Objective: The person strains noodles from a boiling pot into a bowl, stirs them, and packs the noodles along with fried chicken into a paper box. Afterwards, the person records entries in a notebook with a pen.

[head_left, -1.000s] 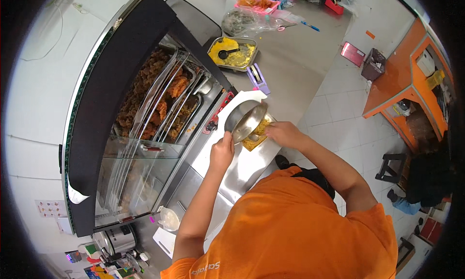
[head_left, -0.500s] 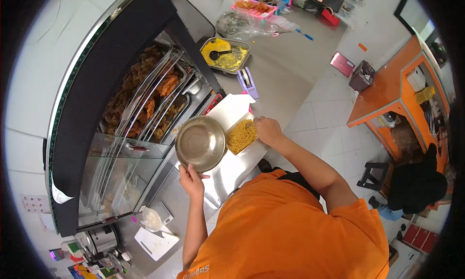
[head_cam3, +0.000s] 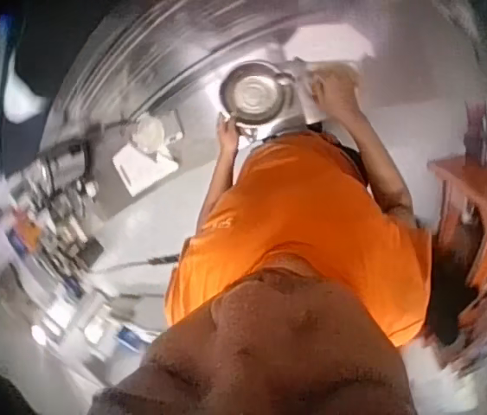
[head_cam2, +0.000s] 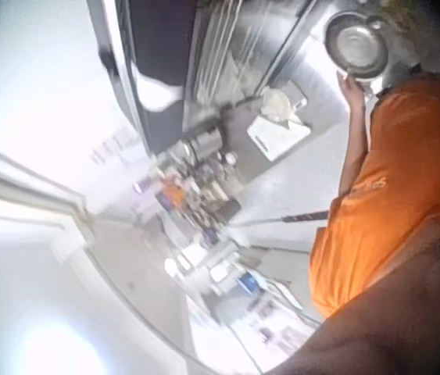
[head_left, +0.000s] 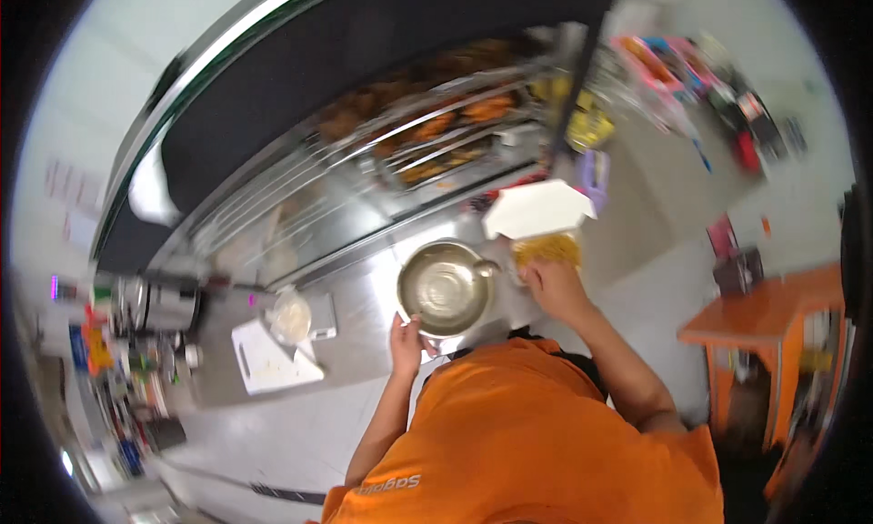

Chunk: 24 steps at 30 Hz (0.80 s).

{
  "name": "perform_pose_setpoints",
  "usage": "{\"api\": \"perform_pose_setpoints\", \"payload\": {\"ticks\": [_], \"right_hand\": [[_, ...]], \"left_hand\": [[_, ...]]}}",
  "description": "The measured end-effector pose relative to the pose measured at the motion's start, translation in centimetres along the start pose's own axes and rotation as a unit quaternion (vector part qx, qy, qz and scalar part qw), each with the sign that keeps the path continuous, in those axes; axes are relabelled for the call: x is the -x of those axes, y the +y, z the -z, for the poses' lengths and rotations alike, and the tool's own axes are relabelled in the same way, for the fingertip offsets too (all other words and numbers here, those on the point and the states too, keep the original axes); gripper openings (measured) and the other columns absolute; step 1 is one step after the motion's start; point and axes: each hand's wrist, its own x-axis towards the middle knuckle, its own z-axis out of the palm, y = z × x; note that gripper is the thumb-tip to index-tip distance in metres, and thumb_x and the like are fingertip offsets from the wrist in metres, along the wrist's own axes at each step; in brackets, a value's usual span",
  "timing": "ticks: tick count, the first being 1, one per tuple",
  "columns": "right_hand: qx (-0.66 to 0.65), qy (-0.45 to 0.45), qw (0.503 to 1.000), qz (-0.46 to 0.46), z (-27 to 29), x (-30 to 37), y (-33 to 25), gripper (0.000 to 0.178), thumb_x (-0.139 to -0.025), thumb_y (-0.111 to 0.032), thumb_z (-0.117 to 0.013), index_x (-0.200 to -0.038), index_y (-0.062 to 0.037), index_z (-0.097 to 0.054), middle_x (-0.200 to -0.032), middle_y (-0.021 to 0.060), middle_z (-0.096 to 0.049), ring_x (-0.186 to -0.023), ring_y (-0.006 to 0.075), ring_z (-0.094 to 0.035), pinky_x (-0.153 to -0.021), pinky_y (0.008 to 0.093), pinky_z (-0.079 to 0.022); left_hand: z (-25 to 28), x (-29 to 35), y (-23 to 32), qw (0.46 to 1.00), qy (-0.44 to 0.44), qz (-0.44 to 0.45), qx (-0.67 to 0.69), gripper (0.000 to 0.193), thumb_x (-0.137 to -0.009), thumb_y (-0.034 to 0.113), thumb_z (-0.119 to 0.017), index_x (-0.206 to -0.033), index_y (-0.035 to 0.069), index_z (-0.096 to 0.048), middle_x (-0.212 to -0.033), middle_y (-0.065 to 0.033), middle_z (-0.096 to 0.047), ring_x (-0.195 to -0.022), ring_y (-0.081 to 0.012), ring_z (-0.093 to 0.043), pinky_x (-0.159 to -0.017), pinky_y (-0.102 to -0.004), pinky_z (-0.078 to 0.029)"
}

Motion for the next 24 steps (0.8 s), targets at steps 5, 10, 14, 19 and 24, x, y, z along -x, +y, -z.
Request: {"api": "perform_pose_setpoints", "payload": {"ticks": [5,10,14,19,24], "right_hand": [[0.004,-0.098,0.995,0.013,-7.4,-1.7,-7.5,0.017,-0.097,-0.020,-0.060,-0.101,-0.0040,-0.056,-0.078,0.0225,-0.068,-0.077,0.0456,-0.066,-0.071,0.0541,-0.051],[-0.072,-0.237,0.967,0.062,-10.7,-2.6,-12.5,0.031,-0.097,-0.023,-0.063,-0.118,-0.0066,-0.049,-0.080,0.0209,-0.070,-0.080,0.0422,-0.069,-0.073,0.0496,-0.053],[-0.124,-0.319,0.938,0.059,-11.2,-4.8,-17.4,0.039,-0.097,-0.026,-0.065,-0.127,-0.0065,-0.048,-0.086,0.0192,-0.072,-0.081,0.0366,-0.072,-0.074,0.0446,-0.054],[-0.169,-0.261,0.947,0.079,-14.1,-8.2,-18.9,0.034,-0.093,-0.019,-0.069,-0.121,-0.0047,-0.056,-0.078,0.0108,-0.067,-0.067,0.0197,-0.064,-0.064,0.0339,-0.051],[-0.088,-0.291,0.948,0.094,-18.0,-9.0,-19.6,0.027,-0.093,-0.019,-0.069,-0.113,-0.0036,-0.060,-0.085,0.0118,-0.069,-0.070,0.0191,-0.065,-0.066,0.0334,-0.052]], "left_hand": [[2.9,1.3,-1.3,0.997,0.014,0.062,0.039,0.033,-0.104,0.022,-0.052,-0.132,0.005,-0.044,-0.075,-0.0101,-0.065,-0.043,-0.0168,-0.057,-0.044,-0.0302,-0.053],[9.9,3.8,-2.9,0.982,0.109,0.029,0.149,0.030,-0.105,0.024,-0.052,-0.129,0.007,-0.045,-0.082,-0.0081,-0.065,-0.043,-0.0155,-0.058,-0.044,-0.0302,-0.054],[17.2,5.3,-4.5,0.933,0.247,0.001,0.262,0.036,-0.104,0.026,-0.055,-0.131,0.007,-0.042,-0.072,-0.0085,-0.063,-0.044,-0.0156,-0.058,-0.046,-0.0318,-0.056],[28.8,5.5,-3.6,0.860,0.410,-0.123,0.278,0.019,-0.105,0.024,-0.052,-0.112,0.008,-0.044,-0.066,-0.0075,-0.059,-0.044,-0.0150,-0.053,-0.044,-0.0326,-0.051],[42.8,4.3,-2.4,0.772,0.532,-0.180,0.297,0.014,-0.107,0.021,-0.048,-0.103,0.009,-0.041,-0.059,-0.0065,-0.051,-0.047,-0.0168,-0.052,-0.046,-0.0331,-0.048]]}}
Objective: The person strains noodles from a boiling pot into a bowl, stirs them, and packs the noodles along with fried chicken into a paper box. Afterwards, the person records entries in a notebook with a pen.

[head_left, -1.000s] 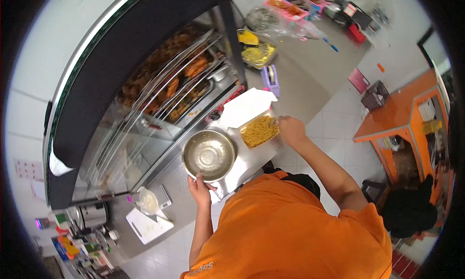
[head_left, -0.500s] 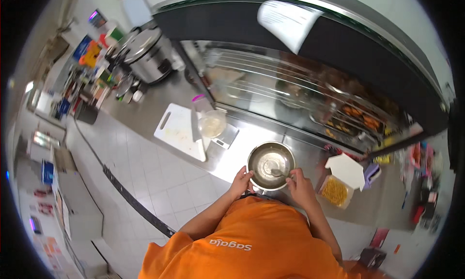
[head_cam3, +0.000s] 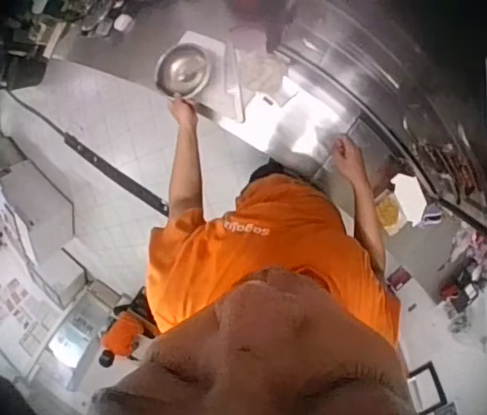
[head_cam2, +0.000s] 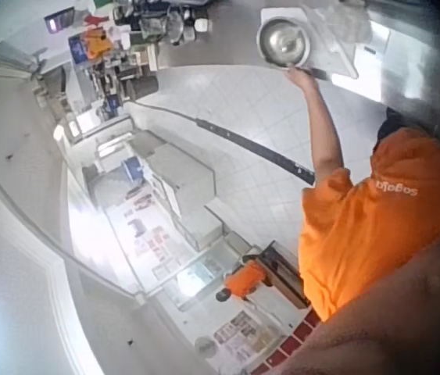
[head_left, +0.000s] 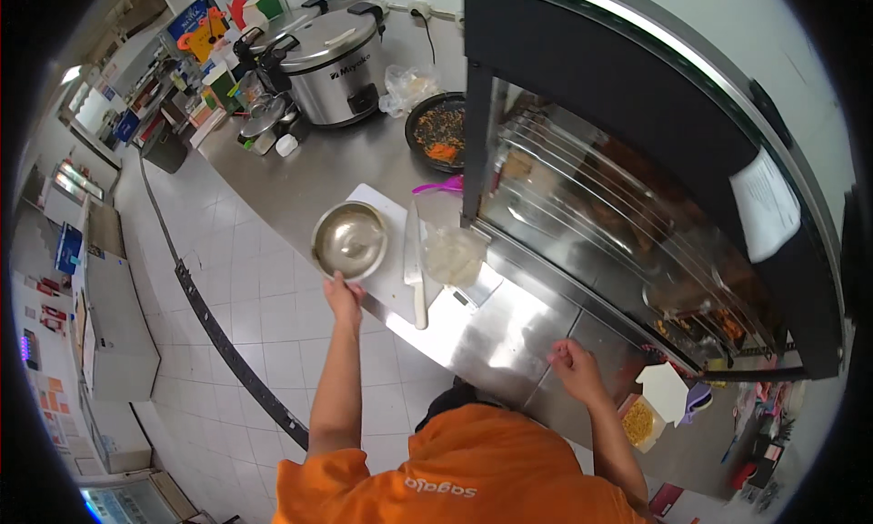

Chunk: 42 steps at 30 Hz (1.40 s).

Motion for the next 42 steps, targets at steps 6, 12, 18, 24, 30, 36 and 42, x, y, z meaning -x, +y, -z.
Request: {"api": "perform_pose_setpoints", "payload": {"ticks": [6,12,18,24,30,36,42], "right_hand": [[0.012,-0.062,0.996,-0.060,-6.1,-2.7,2.2,0.020,-0.092,-0.018,-0.071,-0.102,-0.0019,-0.064,-0.088,0.0106,-0.071,-0.074,0.0186,-0.065,-0.070,0.0341,-0.053],[-0.104,-0.061,0.988,-0.097,-16.1,-13.1,0.8,0.037,-0.093,-0.039,-0.070,-0.082,-0.0035,-0.069,-0.072,0.0076,-0.069,-0.068,0.0173,-0.064,-0.065,0.0323,-0.052],[-0.031,0.012,0.984,-0.175,-20.5,-21.8,0.7,0.036,-0.086,-0.036,-0.069,-0.079,-0.0016,-0.070,-0.076,0.0139,-0.073,-0.071,0.0274,-0.072,-0.070,0.0388,-0.055],[-0.106,0.126,0.968,-0.190,-19.8,-18.0,1.9,0.024,-0.087,-0.021,-0.066,-0.077,0.0004,-0.066,-0.070,0.0131,-0.070,-0.062,0.0199,-0.065,-0.062,0.0344,-0.052],[-0.298,0.128,0.921,-0.214,-17.2,-17.0,2.9,0.027,-0.097,-0.022,-0.066,-0.077,-0.0050,-0.059,-0.071,0.0034,-0.062,-0.059,0.0125,-0.058,-0.057,0.0275,-0.051],[-0.289,0.155,0.914,-0.239,-13.0,-13.4,4.7,0.027,-0.099,-0.022,-0.065,-0.077,-0.0063,-0.059,-0.070,0.0036,-0.063,-0.060,0.0117,-0.059,-0.055,0.0266,-0.052],[-0.346,0.147,0.903,-0.207,-8.3,-9.3,9.8,0.025,-0.100,-0.023,-0.062,-0.079,-0.0085,-0.061,-0.074,0.0019,-0.065,-0.063,0.0106,-0.062,-0.058,0.0255,-0.052]], "left_hand": [[1.8,-15.0,1.8,0.996,0.066,-0.046,0.038,0.019,-0.106,0.018,-0.048,-0.099,0.011,-0.032,-0.061,-0.0068,-0.048,-0.046,-0.0183,-0.050,-0.046,-0.0341,-0.049],[1.4,-22.5,2.5,0.998,0.059,-0.009,0.010,0.021,-0.107,0.024,-0.050,-0.104,0.008,-0.036,-0.064,-0.0088,-0.054,-0.050,-0.0164,-0.052,-0.049,-0.0314,-0.051],[-2.4,-18.3,1.1,0.960,0.160,-0.074,-0.219,0.048,-0.096,0.054,-0.062,-0.095,0.009,-0.045,-0.074,-0.0106,-0.065,-0.047,-0.0138,-0.050,-0.042,-0.0263,-0.043],[-8.4,-4.1,-7.8,0.924,-0.296,-0.009,-0.241,0.037,-0.099,0.034,-0.064,-0.122,0.005,-0.056,-0.095,-0.0095,-0.070,-0.080,-0.0145,-0.066,-0.071,-0.0291,-0.053],[-15.3,3.3,-8.5,0.858,-0.371,0.031,-0.354,0.043,-0.099,0.030,-0.060,-0.130,0.002,-0.051,-0.102,-0.0145,-0.071,-0.092,-0.0214,-0.067,-0.084,-0.0330,-0.051],[-11.7,7.9,-14.2,0.855,-0.423,0.066,-0.294,0.038,-0.096,0.019,-0.058,-0.131,0.006,-0.051,-0.102,-0.0171,-0.073,-0.091,-0.0230,-0.069,-0.084,-0.0343,-0.052],[-14.3,15.2,-13.6,0.834,-0.413,0.013,-0.365,0.031,-0.095,0.005,-0.054,-0.125,0.000,-0.050,-0.087,-0.0237,-0.071,-0.076,-0.0331,-0.073,-0.068,-0.0396,-0.056]]}}
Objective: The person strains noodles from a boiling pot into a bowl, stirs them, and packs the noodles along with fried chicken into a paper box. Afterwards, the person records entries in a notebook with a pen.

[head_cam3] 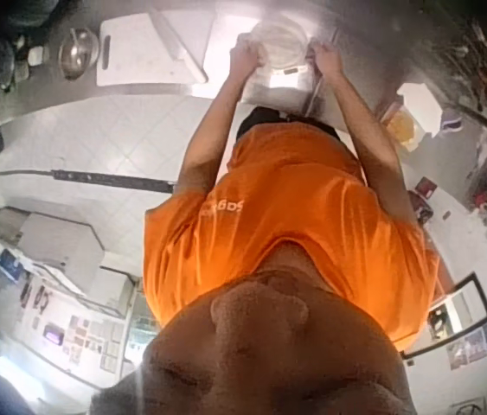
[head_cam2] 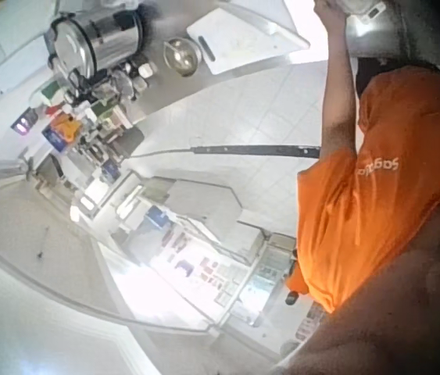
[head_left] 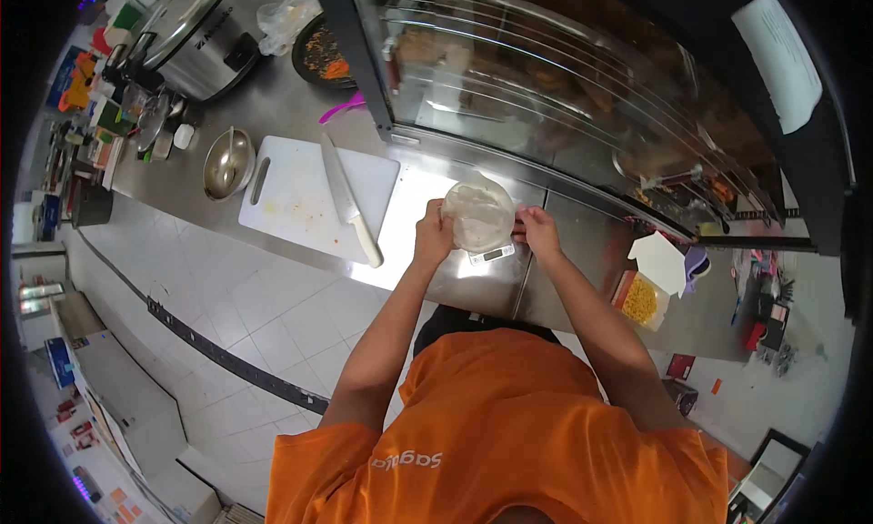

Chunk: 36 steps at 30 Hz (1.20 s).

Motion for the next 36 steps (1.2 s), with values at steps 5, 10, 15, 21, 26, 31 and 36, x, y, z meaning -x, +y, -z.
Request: {"api": "perform_pose_setpoints", "payload": {"ticks": [5,10,15,21,26,31,36], "right_hand": [[0.362,-0.030,0.884,0.294,2.6,6.7,2.8,0.009,-0.094,-0.013,-0.061,-0.094,-0.0056,-0.065,-0.081,0.0105,-0.068,-0.067,0.0239,-0.066,-0.063,0.0349,-0.055],[0.509,-0.139,0.752,0.396,0.6,9.5,3.7,0.039,-0.085,-0.015,-0.066,-0.125,-0.0131,-0.066,-0.096,0.0123,-0.064,-0.084,0.0313,-0.066,-0.074,0.0428,-0.056],[0.593,-0.132,0.695,0.385,0.4,8.8,4.5,0.043,-0.086,-0.016,-0.063,-0.129,-0.0144,-0.063,-0.101,0.0130,-0.064,-0.091,0.0303,-0.068,-0.079,0.0443,-0.055],[0.666,-0.076,0.611,0.422,-0.7,9.4,5.4,0.043,-0.085,-0.024,-0.066,-0.127,-0.0131,-0.063,-0.099,0.0085,-0.067,-0.083,0.0266,-0.070,-0.072,0.0445,-0.056],[0.529,-0.130,0.728,0.417,1.0,11.7,2.5,0.033,-0.083,-0.018,-0.068,-0.113,-0.0061,-0.063,-0.091,0.0106,-0.066,-0.077,0.0286,-0.068,-0.067,0.0424,-0.056],[0.440,-0.021,0.773,0.456,3.3,10.7,-1.7,0.021,-0.082,-0.013,-0.065,-0.101,-0.0070,-0.061,-0.089,0.0142,-0.063,-0.080,0.0329,-0.067,-0.067,0.0446,-0.057],[0.383,-0.022,0.791,0.476,2.9,9.7,-2.1,0.029,-0.083,-0.015,-0.067,-0.110,-0.0062,-0.062,-0.092,0.0147,-0.065,-0.081,0.0345,-0.066,-0.074,0.0445,-0.055]], "left_hand": [[-1.8,2.2,3.0,0.999,-0.011,0.038,-0.009,0.028,-0.095,0.008,-0.057,-0.121,-0.002,-0.053,-0.082,-0.0237,-0.071,-0.069,-0.0301,-0.073,-0.063,-0.0405,-0.056],[-1.5,3.3,2.3,0.986,0.067,-0.040,-0.147,0.030,-0.092,0.010,-0.062,-0.119,-0.002,-0.055,-0.087,-0.0184,-0.070,-0.064,-0.0247,-0.069,-0.060,-0.0370,-0.053],[-2.2,4.0,4.5,0.975,0.118,-0.112,-0.154,0.043,-0.079,0.013,-0.071,-0.119,0.003,-0.057,-0.099,-0.0159,-0.058,-0.080,-0.0300,-0.060,-0.073,-0.0388,-0.051],[-3.4,4.1,7.1,0.915,0.117,-0.236,-0.306,0.049,-0.070,0.025,-0.080,-0.114,0.011,-0.064,-0.107,-0.0154,-0.055,-0.103,-0.0350,-0.057,-0.082,-0.0464,-0.048],[-4.0,4.8,8.0,0.870,-0.025,-0.238,-0.430,0.055,-0.063,0.035,-0.083,-0.112,0.016,-0.069,-0.114,-0.0128,-0.055,-0.111,-0.0307,-0.052,-0.080,-0.0484,-0.041],[-4.5,5.0,7.8,0.854,-0.012,-0.290,-0.432,0.044,-0.069,0.030,-0.079,-0.109,0.017,-0.070,-0.117,-0.0118,-0.055,-0.112,-0.0307,-0.053,-0.083,-0.0491,-0.042],[-4.8,5.1,6.6,0.873,0.037,-0.286,-0.394,0.017,-0.083,0.015,-0.070,-0.098,0.009,-0.068,-0.109,-0.0149,-0.059,-0.106,-0.0339,-0.056,-0.082,-0.0505,-0.044]]}}
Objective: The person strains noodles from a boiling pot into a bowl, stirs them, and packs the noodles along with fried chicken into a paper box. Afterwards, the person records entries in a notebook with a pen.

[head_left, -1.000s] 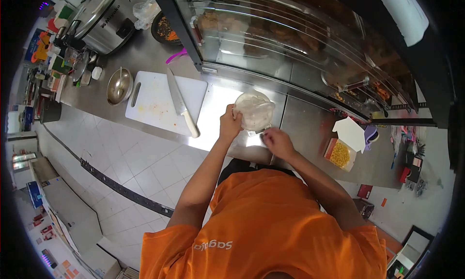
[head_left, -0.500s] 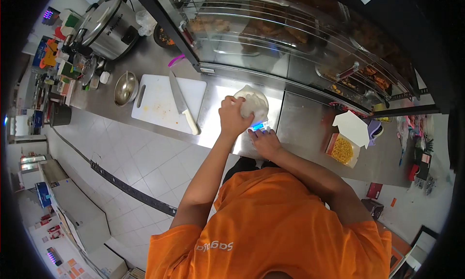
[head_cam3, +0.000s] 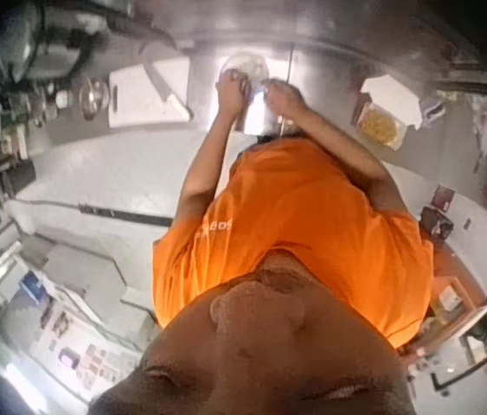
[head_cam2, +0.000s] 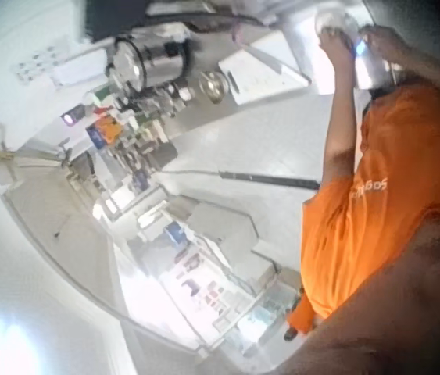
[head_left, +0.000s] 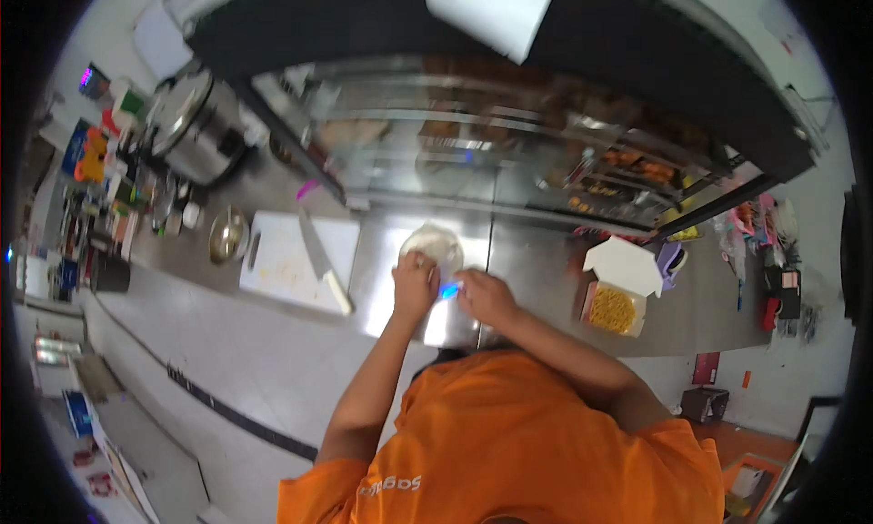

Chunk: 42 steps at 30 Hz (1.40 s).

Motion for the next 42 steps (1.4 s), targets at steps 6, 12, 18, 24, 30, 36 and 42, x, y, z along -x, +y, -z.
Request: {"api": "perform_pose_setpoints", "payload": {"ticks": [6,12,18,24,30,36,42], "right_hand": [[0.021,0.049,0.989,0.138,3.7,1.0,-1.7,0.025,-0.076,-0.006,-0.069,-0.101,-0.0080,-0.070,-0.086,0.0100,-0.058,-0.077,0.0305,-0.061,-0.069,0.0422,-0.052],[-0.045,-0.025,0.995,0.084,5.2,2.4,-0.8,0.018,-0.085,-0.018,-0.072,-0.101,-0.0106,-0.073,-0.086,0.0076,-0.057,-0.076,0.0271,-0.062,-0.067,0.0400,-0.052],[-0.135,-0.054,0.976,0.160,7.0,1.5,-1.7,0.056,-0.077,-0.026,-0.085,-0.121,-0.0028,-0.059,-0.108,0.0099,-0.066,-0.103,0.0340,-0.060,-0.098,0.0479,-0.044],[-0.238,0.083,0.941,-0.224,5.4,1.4,0.1,0.040,-0.080,-0.011,-0.083,-0.106,-0.0056,-0.053,-0.090,0.0067,-0.068,-0.081,0.0174,-0.065,-0.071,0.0337,-0.052],[-0.604,0.090,0.676,-0.412,7.5,0.7,-2.7,0.026,-0.092,-0.014,-0.071,-0.106,-0.0014,-0.052,-0.085,0.0050,-0.064,-0.076,0.0127,-0.061,-0.060,0.0289,-0.049],[-0.685,0.089,0.616,-0.378,6.3,2.4,-1.7,0.005,-0.096,-0.003,-0.057,-0.101,-0.0041,-0.056,-0.099,0.0100,-0.066,-0.093,0.0188,-0.064,-0.087,0.0336,-0.054],[-0.724,0.031,0.582,-0.368,4.2,3.8,2.6,0.016,-0.100,-0.013,-0.053,-0.112,-0.0032,-0.058,-0.112,0.0144,-0.066,-0.097,0.0224,-0.065,-0.089,0.0362,-0.054]], "left_hand": [[0.6,2.0,2.6,0.948,-0.035,0.038,0.315,0.008,-0.086,0.004,-0.060,-0.092,-0.002,-0.060,-0.092,-0.0170,-0.058,-0.089,-0.0313,-0.058,-0.081,-0.0375,-0.047],[0.3,3.5,3.9,0.852,-0.130,0.209,0.462,0.010,-0.100,0.012,-0.055,-0.094,0.005,-0.057,-0.086,-0.0007,-0.058,-0.080,-0.0104,-0.054,-0.074,-0.0261,-0.045],[-0.1,2.5,4.6,0.833,-0.112,0.235,0.488,0.016,-0.103,0.020,-0.055,-0.099,0.005,-0.059,-0.089,-0.0012,-0.059,-0.077,-0.0095,-0.053,-0.069,-0.0268,-0.046],[2.2,2.1,8.6,0.914,0.114,0.206,0.331,0.020,-0.098,0.020,-0.062,-0.101,0.001,-0.062,-0.090,-0.0092,-0.065,-0.068,-0.0108,-0.058,-0.058,-0.0266,-0.047],[4.9,2.0,13.4,0.966,-0.037,0.026,0.256,0.023,-0.084,0.014,-0.077,-0.091,0.000,-0.060,-0.078,-0.0121,-0.064,-0.067,-0.0263,-0.064,-0.061,-0.0377,-0.052],[3.3,2.7,12.8,0.982,0.023,0.049,0.182,0.012,-0.085,0.013,-0.074,-0.090,0.003,-0.068,-0.081,-0.0147,-0.067,-0.067,-0.0306,-0.066,-0.061,-0.0397,-0.053],[3.2,3.5,14.1,0.982,-0.015,0.018,0.189,0.007,-0.085,0.011,-0.074,-0.091,0.007,-0.074,-0.090,-0.0122,-0.071,-0.069,-0.0281,-0.069,-0.062,-0.0374,-0.054]]}}
